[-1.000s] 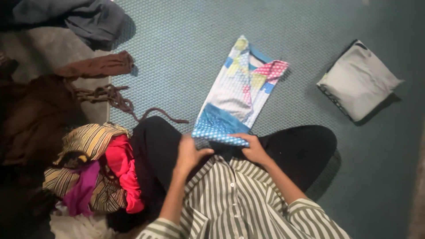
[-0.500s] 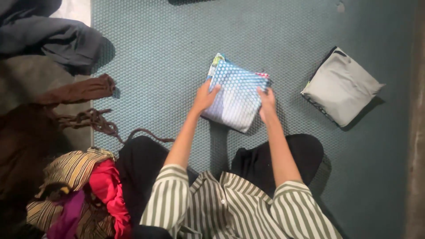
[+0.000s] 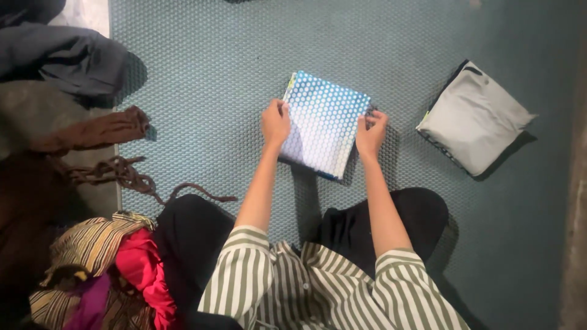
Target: Fold several pieces of clothing including a dark sweatshirt, a grey t-shirt, and a patterned shirt on a floor mat.
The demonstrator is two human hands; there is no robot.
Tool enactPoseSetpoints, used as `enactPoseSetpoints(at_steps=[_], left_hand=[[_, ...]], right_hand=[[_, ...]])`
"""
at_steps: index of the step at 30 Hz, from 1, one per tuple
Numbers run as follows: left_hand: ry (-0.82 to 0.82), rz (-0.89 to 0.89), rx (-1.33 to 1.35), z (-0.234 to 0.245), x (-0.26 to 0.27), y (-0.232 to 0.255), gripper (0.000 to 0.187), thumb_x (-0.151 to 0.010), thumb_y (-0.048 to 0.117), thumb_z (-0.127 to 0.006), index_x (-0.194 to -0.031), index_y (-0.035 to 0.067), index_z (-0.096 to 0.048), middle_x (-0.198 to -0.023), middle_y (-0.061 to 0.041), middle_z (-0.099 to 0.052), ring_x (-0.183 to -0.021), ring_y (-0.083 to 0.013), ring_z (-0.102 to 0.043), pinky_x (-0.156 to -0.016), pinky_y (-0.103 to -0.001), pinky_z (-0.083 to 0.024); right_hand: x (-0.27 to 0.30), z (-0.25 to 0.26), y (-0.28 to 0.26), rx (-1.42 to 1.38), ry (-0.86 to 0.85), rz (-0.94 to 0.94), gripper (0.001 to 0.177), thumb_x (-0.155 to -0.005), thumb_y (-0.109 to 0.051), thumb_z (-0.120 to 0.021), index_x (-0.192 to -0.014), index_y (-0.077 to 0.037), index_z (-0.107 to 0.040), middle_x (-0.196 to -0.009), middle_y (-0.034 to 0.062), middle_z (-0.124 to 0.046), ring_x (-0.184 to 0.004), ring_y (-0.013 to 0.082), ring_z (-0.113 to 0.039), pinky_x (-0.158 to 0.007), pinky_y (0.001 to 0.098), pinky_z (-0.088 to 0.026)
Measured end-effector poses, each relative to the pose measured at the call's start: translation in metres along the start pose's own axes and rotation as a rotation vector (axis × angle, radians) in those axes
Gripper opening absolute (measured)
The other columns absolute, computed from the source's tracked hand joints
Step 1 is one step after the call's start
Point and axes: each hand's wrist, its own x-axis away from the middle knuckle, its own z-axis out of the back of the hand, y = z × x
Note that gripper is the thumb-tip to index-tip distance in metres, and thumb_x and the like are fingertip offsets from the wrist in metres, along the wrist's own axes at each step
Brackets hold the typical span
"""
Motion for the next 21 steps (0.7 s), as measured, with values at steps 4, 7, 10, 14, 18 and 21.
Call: enactPoseSetpoints(at_steps=[4,7,10,14,18,21], left_hand=[[0.053,-0.047,0.031,-0.005,-0.015,-0.005,0.025,-0.098,0.025,-0.06,-0.095,0.002,-0.071,-0.089,-0.018,-0.074,-0.082,-0.0335,-0.073,-0.074,-0.044,-0.056],[0.029,-0.069,0.151,-0.022,-0.047,-0.012,0.031,-0.1,0.028,-0.057,-0.095,0.003,-0.074,-0.088,-0.017,-0.074,-0.081,-0.0305,-0.074,-0.074,-0.042,-0.055],[-0.077,0.002,0.144,-0.034,-0.077,-0.015,0.035,-0.102,0.03,-0.059,-0.094,0.0,-0.075,-0.083,-0.019,-0.073,-0.078,-0.0302,-0.073,-0.072,-0.042,-0.053],[-0.124,-0.01,0.157,-0.049,-0.094,-0.03,0.017,-0.082,0.02,-0.075,-0.084,0.003,-0.079,-0.074,-0.01,-0.076,-0.068,-0.0235,-0.075,-0.064,-0.037,-0.057],[-0.109,0.029,0.04,-0.022,-0.05,0.013,0.012,-0.086,0.019,-0.077,-0.089,0.007,-0.078,-0.082,-0.007,-0.075,-0.076,-0.0226,-0.075,-0.075,-0.04,-0.059],[0.142,-0.304,-0.472,-0.008,0.003,0.062,0.031,-0.085,0.016,-0.073,-0.115,0.009,-0.068,-0.117,-0.01,-0.064,-0.107,-0.0346,-0.06,-0.085,-0.05,-0.049]], right_hand=[[0.001,0.0,0.002,0.008,0.032,0.124,0.032,-0.094,-0.016,-0.073,-0.115,0.002,-0.058,-0.104,0.0134,-0.068,-0.093,0.0194,-0.068,-0.082,0.0335,-0.057],[-0.012,0.001,-0.009,0.07,0.05,0.162,0.023,-0.094,-0.018,-0.075,-0.104,0.001,-0.065,-0.097,0.0122,-0.07,-0.087,0.0184,-0.069,-0.078,0.0332,-0.056],[-0.036,-0.002,0.016,0.044,0.006,0.106,0.021,-0.095,-0.02,-0.075,-0.099,-0.001,-0.068,-0.089,0.0094,-0.072,-0.079,0.0167,-0.069,-0.072,0.0325,-0.056],[-0.05,0.001,0.04,-0.143,-0.124,-0.109,0.023,-0.096,-0.022,-0.072,-0.103,-0.001,-0.067,-0.089,0.0079,-0.072,-0.077,0.0159,-0.068,-0.066,0.0349,-0.055],[-0.022,-0.006,0.022,-0.016,0.012,-0.076,0.029,-0.092,-0.022,-0.075,-0.107,0.0,-0.063,-0.096,0.0135,-0.068,-0.083,0.0235,-0.066,-0.074,0.0399,-0.054],[0.008,-0.01,0.008,0.274,0.17,0.269,0.049,-0.083,-0.025,-0.083,-0.112,0.006,-0.057,-0.105,0.0225,-0.063,-0.096,0.0369,-0.062,-0.087,0.0465,-0.051]])
